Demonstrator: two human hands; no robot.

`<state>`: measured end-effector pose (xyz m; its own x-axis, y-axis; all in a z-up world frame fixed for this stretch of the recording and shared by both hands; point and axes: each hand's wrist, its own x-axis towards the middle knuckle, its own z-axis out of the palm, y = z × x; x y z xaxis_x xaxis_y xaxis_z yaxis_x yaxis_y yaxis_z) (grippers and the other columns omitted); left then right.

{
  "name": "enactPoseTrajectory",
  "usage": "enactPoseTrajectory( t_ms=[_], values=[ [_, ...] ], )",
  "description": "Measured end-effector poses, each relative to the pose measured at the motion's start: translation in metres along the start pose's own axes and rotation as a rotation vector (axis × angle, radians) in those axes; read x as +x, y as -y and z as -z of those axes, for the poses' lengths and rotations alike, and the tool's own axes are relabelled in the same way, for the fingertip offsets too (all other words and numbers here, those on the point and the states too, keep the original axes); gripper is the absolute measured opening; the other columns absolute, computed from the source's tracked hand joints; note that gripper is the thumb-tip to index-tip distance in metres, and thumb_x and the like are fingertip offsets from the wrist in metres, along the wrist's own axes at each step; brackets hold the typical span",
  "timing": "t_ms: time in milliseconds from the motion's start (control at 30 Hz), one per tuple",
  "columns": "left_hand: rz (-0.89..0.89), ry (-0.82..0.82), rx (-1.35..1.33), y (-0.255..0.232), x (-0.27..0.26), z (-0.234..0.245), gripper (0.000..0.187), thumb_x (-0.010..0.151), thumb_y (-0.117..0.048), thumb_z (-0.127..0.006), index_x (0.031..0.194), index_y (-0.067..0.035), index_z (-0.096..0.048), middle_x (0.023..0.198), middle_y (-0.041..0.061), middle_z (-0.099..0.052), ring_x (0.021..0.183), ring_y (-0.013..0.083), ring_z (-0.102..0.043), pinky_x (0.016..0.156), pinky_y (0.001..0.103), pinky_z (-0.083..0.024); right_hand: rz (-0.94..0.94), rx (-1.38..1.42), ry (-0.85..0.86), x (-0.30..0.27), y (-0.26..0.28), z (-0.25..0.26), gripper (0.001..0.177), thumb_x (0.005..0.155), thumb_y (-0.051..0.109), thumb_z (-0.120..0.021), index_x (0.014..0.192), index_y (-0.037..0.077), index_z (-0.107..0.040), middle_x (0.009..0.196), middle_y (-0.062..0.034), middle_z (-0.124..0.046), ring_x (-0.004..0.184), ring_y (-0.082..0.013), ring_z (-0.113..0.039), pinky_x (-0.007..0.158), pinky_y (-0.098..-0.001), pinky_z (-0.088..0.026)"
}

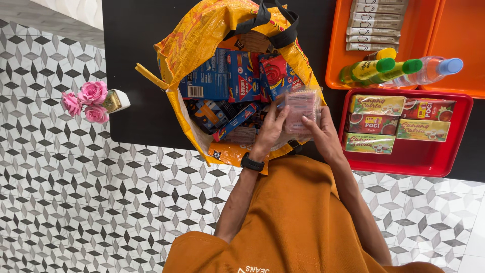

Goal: The person removes tea boxes, insecticide packages, and biscuit packs from a yellow shopping bag and places them into red and orange plastic trays on a table.

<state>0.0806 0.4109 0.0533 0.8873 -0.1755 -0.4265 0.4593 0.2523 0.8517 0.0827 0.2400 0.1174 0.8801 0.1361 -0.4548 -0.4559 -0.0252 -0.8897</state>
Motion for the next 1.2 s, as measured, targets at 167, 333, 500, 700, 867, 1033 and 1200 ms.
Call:
enactPoseTrajectory(
  t_ms=[167, 333, 500, 700, 867, 1033, 1200],
  values=[
    [0.102, 0.137, -0.245, -0.011, -0.011, -0.005, 0.084, 0.099, -0.073, -0.035, 0.160, -0.016, -0.034, 0.151, 0.016, -0.050, 0.135, 0.0247, -0.053, 0.107, 0.045, -0.049, 0.265, -0.378, -0.154, -0.013, 0.015, -0.006, 0.043, 0.093, 0.018, -0.077, 0.121, 0.004, -0.048, 0.112, -0.0100, -0.056, 0.094, -0.0205, -0.066, 0.076, -0.0337, -0.056],
    [0.210, 0.224, -0.587, -0.019, -0.009, -0.005, 0.089, 0.095, -0.080, -0.029, 0.157, -0.017, -0.035, 0.149, 0.011, -0.051, 0.135, 0.0228, -0.053, 0.104, 0.046, -0.051, 0.566, -0.813, -0.242, -0.021, 0.008, -0.006, 0.054, 0.080, 0.009, -0.087, 0.121, 0.009, -0.053, 0.121, -0.0156, -0.048, 0.099, -0.0332, -0.063, 0.077, -0.0432, -0.056],
    [0.206, 0.296, -0.629, -0.026, -0.019, 0.001, 0.077, 0.102, -0.060, -0.045, 0.154, -0.004, -0.040, 0.142, 0.016, -0.058, 0.129, 0.0290, -0.058, 0.106, 0.049, -0.054, 0.670, -1.049, -0.241, -0.026, 0.002, -0.003, 0.061, 0.074, 0.004, -0.090, 0.125, 0.018, -0.058, 0.124, -0.0116, -0.047, 0.108, -0.0308, -0.056, 0.093, -0.0481, -0.054],
    [0.135, 0.234, -0.590, -0.019, -0.029, 0.015, 0.077, 0.100, -0.053, -0.055, 0.153, 0.001, -0.044, 0.144, 0.018, -0.059, 0.128, 0.0254, -0.064, 0.107, 0.040, -0.056, 0.584, -0.593, -0.003, -0.036, 0.022, 0.005, 0.070, 0.078, 0.019, -0.086, 0.139, 0.012, -0.053, 0.136, -0.0242, -0.038, 0.134, -0.0414, -0.040, 0.110, -0.0507, -0.044],
    [0.089, 0.201, -0.404, -0.026, -0.033, 0.012, 0.066, 0.091, -0.041, -0.066, 0.142, -0.002, -0.049, 0.129, 0.016, -0.062, 0.111, 0.0221, -0.070, 0.091, 0.040, -0.062, 0.170, -0.073, -0.004, -0.029, 0.008, 0.005, 0.070, 0.095, 0.029, -0.070, 0.151, 0.007, -0.035, 0.138, -0.0157, -0.053, 0.127, -0.0239, -0.056, 0.102, -0.0382, -0.052],
    [0.030, 0.124, -0.303, -0.022, -0.034, 0.003, 0.056, 0.093, -0.034, -0.078, 0.132, 0.003, -0.060, 0.122, 0.014, -0.068, 0.110, 0.0185, -0.069, 0.094, 0.031, -0.060, 0.082, 0.003, 0.079, -0.029, -0.001, 0.009, 0.055, 0.099, 0.023, -0.069, 0.142, -0.001, -0.046, 0.128, -0.0117, -0.063, 0.115, -0.0177, -0.063, 0.095, -0.0345, -0.056],
    [0.068, 0.101, -0.228, -0.018, -0.043, 0.002, 0.058, 0.090, -0.038, -0.078, 0.129, 0.002, -0.062, 0.119, 0.011, -0.070, 0.107, 0.0162, -0.071, 0.092, 0.028, -0.061, -0.027, 0.065, 0.057, -0.040, 0.006, 0.004, 0.050, 0.097, 0.028, -0.065, 0.137, 0.005, -0.045, 0.120, -0.0092, -0.063, 0.101, -0.0136, -0.068, 0.071, -0.0319, -0.065]
  ],
)
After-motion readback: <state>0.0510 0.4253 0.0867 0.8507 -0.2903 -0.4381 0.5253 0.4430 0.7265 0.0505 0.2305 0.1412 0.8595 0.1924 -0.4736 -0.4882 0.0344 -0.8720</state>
